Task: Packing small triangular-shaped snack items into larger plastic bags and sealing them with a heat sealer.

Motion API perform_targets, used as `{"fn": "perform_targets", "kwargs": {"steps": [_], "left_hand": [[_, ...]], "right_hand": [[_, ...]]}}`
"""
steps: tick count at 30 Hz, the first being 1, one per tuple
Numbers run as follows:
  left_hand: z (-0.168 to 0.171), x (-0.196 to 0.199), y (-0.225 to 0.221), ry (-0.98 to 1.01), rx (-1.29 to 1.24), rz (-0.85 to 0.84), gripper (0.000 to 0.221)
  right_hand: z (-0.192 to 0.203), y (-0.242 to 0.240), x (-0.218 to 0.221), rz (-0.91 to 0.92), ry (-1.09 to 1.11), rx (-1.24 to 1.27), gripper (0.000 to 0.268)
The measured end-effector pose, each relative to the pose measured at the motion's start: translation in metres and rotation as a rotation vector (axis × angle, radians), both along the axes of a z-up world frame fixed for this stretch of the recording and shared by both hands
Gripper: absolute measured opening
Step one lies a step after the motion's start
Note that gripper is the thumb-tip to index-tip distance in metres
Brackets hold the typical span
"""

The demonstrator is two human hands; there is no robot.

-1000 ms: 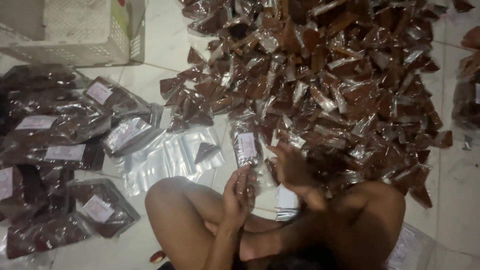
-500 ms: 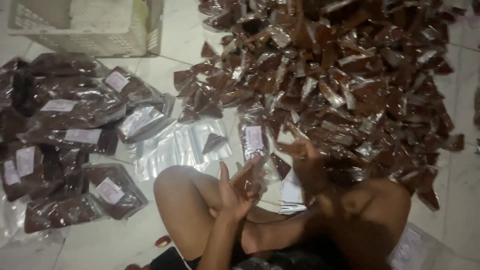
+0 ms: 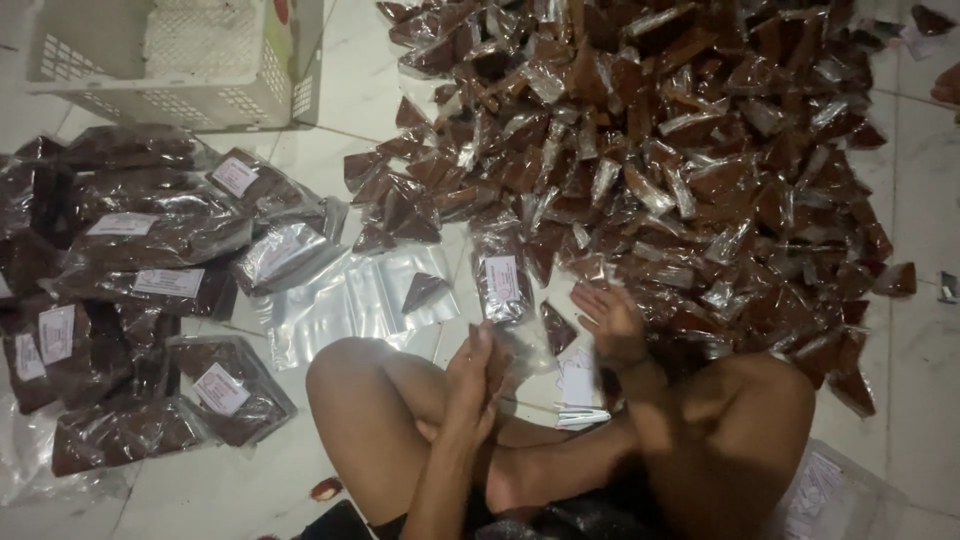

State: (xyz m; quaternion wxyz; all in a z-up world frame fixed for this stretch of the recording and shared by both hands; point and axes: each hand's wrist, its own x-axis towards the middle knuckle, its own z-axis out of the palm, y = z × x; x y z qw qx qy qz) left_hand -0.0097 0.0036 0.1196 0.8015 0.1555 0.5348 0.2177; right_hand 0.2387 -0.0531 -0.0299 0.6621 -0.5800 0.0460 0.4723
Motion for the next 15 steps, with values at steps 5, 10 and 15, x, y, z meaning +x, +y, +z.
{"fn": "perform_targets", "kwargs": {"steps": [5, 10, 15], "left_hand": [[-0.04, -0.008, -0.007, -0.31, 0.102, 0.004, 0.082], [-0.009, 0.009, -0.013, -0.096, 0.172, -0.306, 0.064], [-0.019, 0.016, -0.025, -0.085, 0.311, -0.213, 0.036]], "right_hand": [[0.117, -0.005, -0.054, 0.521, -0.846, 0.624, 0.02], [0.106, -0.021, -0.069, 0.58, -1.423, 0.47, 0.026], [0.091, -0.023, -0.066, 0.587, -1.012, 0.242, 0.055]]}}
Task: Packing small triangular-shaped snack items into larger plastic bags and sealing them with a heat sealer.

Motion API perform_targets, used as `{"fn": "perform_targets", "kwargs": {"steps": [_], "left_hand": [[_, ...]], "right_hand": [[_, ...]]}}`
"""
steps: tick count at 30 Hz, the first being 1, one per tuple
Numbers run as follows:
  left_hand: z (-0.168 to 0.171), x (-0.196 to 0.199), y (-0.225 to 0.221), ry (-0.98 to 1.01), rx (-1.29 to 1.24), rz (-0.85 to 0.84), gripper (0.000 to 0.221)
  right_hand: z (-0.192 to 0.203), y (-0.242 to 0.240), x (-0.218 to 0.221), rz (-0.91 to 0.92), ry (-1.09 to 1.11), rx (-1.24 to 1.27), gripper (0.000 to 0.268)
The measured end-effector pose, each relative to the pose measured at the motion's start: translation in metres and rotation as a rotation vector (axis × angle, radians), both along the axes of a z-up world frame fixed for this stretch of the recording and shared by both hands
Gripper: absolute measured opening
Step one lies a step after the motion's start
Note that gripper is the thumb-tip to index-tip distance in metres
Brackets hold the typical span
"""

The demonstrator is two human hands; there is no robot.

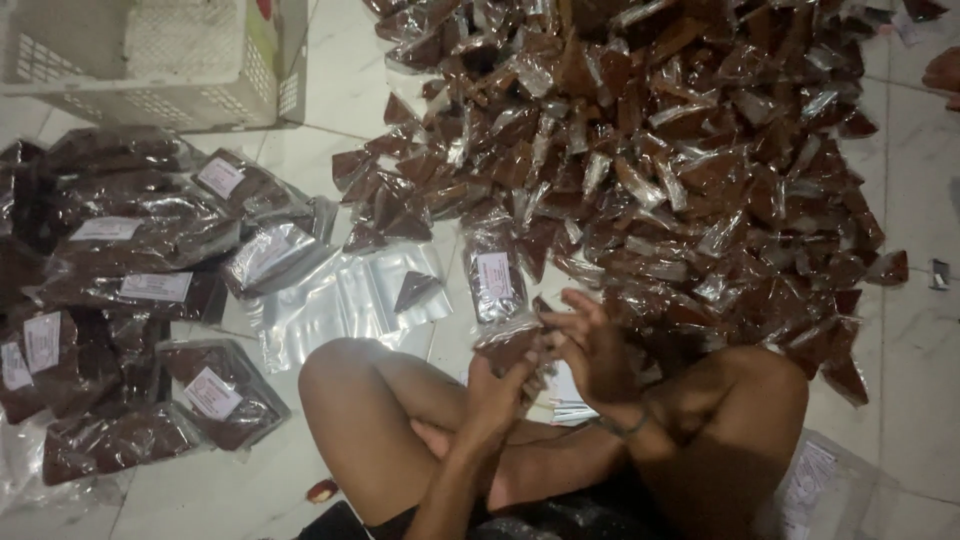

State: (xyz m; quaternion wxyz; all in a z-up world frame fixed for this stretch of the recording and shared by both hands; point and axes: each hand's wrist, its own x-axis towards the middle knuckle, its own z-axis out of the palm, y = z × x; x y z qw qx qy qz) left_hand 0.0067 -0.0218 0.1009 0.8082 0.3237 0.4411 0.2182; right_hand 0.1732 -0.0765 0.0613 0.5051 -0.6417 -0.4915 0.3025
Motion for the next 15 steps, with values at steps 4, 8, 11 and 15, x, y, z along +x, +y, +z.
{"fn": "perform_targets", "kwargs": {"steps": [4, 8, 11, 15], "left_hand": [[0.001, -0.005, -0.004, 0.206, 0.645, -0.057, 0.04], [-0.011, -0.01, -0.01, 0.41, 0.719, -0.185, 0.022], [0.006, -0.016, -0.001, 0.121, 0.401, -0.142, 0.064], [-0.008, -0.022, 0.003, -0.132, -0.137, -0.012, 0.045]], "right_hand": [[0.018, -0.001, -0.013, 0.183, 0.339, -0.067, 0.059], [0.039, 0.009, -0.028, 0.117, 0.016, -0.003, 0.032], [0.018, 0.005, -0.018, 0.006, 0.131, -0.279, 0.017], [0.015, -0.002, 0.0, -0.103, 0.621, -0.471, 0.039]]}}
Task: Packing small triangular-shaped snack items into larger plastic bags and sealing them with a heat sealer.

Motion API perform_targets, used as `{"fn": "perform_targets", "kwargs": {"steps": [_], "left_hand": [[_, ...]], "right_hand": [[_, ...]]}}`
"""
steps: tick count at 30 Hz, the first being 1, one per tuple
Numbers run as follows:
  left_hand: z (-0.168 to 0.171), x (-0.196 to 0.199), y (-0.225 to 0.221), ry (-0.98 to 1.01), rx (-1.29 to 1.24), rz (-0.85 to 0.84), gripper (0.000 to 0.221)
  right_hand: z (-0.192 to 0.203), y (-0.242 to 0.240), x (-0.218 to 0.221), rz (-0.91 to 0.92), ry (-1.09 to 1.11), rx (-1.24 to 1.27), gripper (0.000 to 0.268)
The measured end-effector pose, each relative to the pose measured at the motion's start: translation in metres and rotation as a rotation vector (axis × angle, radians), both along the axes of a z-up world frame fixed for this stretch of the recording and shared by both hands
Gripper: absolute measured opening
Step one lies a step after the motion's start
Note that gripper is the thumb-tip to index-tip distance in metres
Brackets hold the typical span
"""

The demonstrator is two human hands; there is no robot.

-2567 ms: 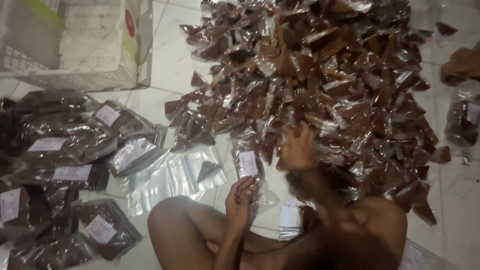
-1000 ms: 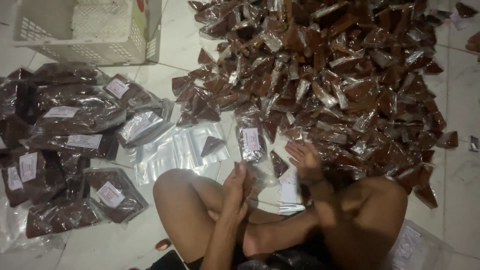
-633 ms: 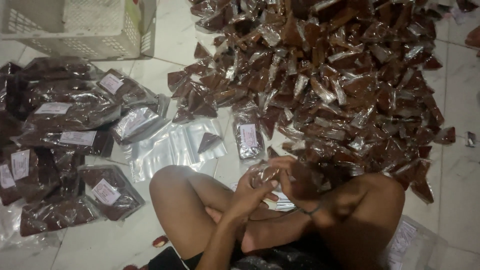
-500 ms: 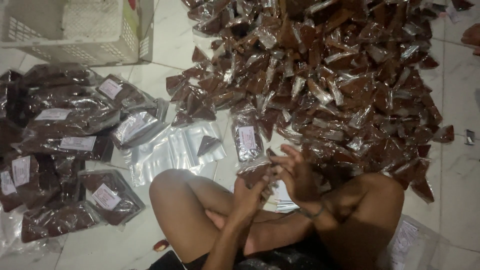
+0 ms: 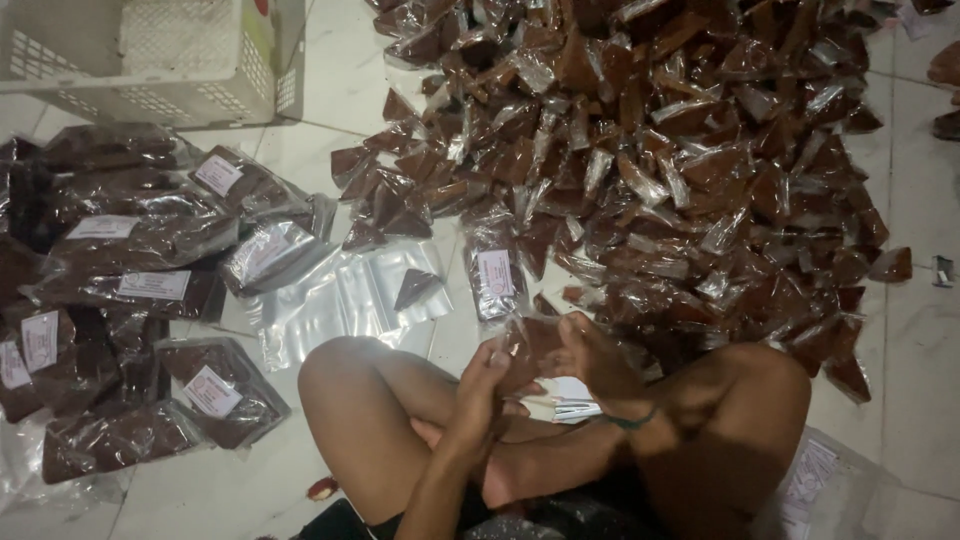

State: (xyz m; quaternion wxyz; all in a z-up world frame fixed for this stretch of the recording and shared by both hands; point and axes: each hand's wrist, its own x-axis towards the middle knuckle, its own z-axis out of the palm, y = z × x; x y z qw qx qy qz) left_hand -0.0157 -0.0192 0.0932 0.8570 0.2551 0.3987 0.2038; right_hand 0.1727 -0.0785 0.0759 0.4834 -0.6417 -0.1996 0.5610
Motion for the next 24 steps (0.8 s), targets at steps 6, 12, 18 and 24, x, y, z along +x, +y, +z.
{"fn": "perform_targets", "kwargs": {"steps": [6, 12, 18, 24], "left_hand": [[0.014, 0.002, 0.008, 0.105, -0.059, 0.007, 0.075], [0.022, 0.005, 0.014, 0.136, 0.015, 0.057, 0.063], [-0.015, 0.025, 0.001, 0.093, -0.005, 0.088, 0.054], [-0.02, 0.036, -0.006, 0.224, 0.001, 0.25, 0.05]], "right_hand": [[-0.01, -0.009, 0.016, -0.07, 0.459, 0.22, 0.043], [0.017, -0.004, 0.023, 0.318, 0.0, 0.33, 0.039], [0.021, 0.001, -0.014, 0.047, -0.787, 0.132, 0.03], [0.02, -0.016, -0.04, 0.386, -0.999, 0.528, 0.075]]}}
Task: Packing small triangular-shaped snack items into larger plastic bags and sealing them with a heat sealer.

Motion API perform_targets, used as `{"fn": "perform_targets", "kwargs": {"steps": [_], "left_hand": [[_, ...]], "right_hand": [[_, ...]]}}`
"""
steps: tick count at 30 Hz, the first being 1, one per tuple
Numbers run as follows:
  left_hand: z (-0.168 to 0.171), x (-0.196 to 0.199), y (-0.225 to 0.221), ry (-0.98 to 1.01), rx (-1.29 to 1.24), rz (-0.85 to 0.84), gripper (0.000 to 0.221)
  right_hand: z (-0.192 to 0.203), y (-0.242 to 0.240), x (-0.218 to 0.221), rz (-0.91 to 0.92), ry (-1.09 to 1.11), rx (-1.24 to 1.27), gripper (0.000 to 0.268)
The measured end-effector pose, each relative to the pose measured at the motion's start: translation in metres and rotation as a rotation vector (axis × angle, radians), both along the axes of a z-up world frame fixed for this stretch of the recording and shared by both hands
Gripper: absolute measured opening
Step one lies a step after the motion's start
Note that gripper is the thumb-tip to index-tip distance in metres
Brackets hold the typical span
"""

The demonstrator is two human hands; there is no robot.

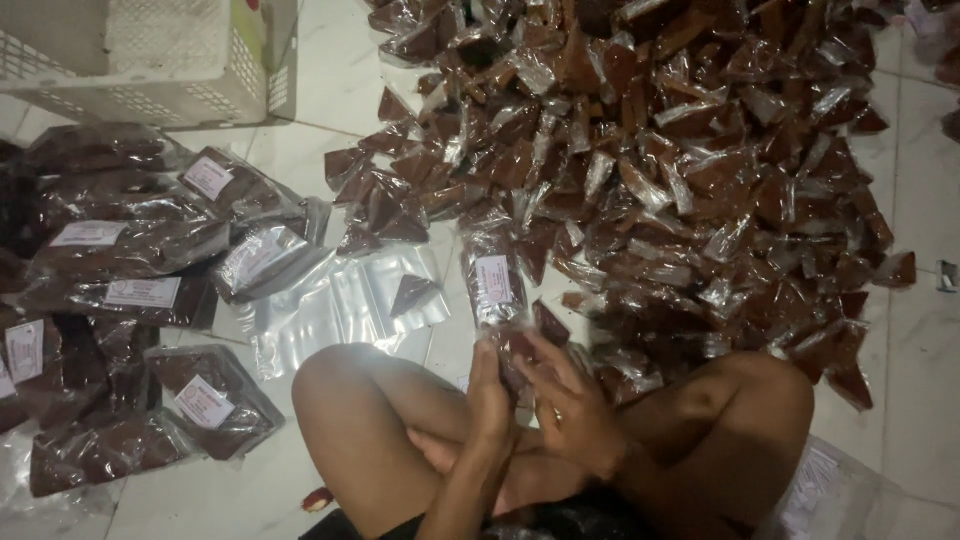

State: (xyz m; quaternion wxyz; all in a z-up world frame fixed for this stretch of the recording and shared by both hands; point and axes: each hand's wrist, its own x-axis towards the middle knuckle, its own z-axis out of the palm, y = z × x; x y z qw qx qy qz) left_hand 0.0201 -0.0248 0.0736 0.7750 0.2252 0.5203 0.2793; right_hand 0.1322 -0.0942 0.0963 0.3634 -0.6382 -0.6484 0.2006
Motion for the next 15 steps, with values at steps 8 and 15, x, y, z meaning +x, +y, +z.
{"fn": "perform_targets", "kwargs": {"steps": [8, 15], "left_hand": [[-0.033, 0.015, -0.011, -0.018, 0.108, 0.036, 0.066], [-0.039, 0.021, -0.009, 0.088, 0.3, -0.05, 0.063]], "right_hand": [[-0.012, 0.016, 0.013, -0.25, 0.071, -0.049, 0.054], [-0.013, 0.002, -0.009, -0.383, 0.389, -0.251, 0.053]]}}
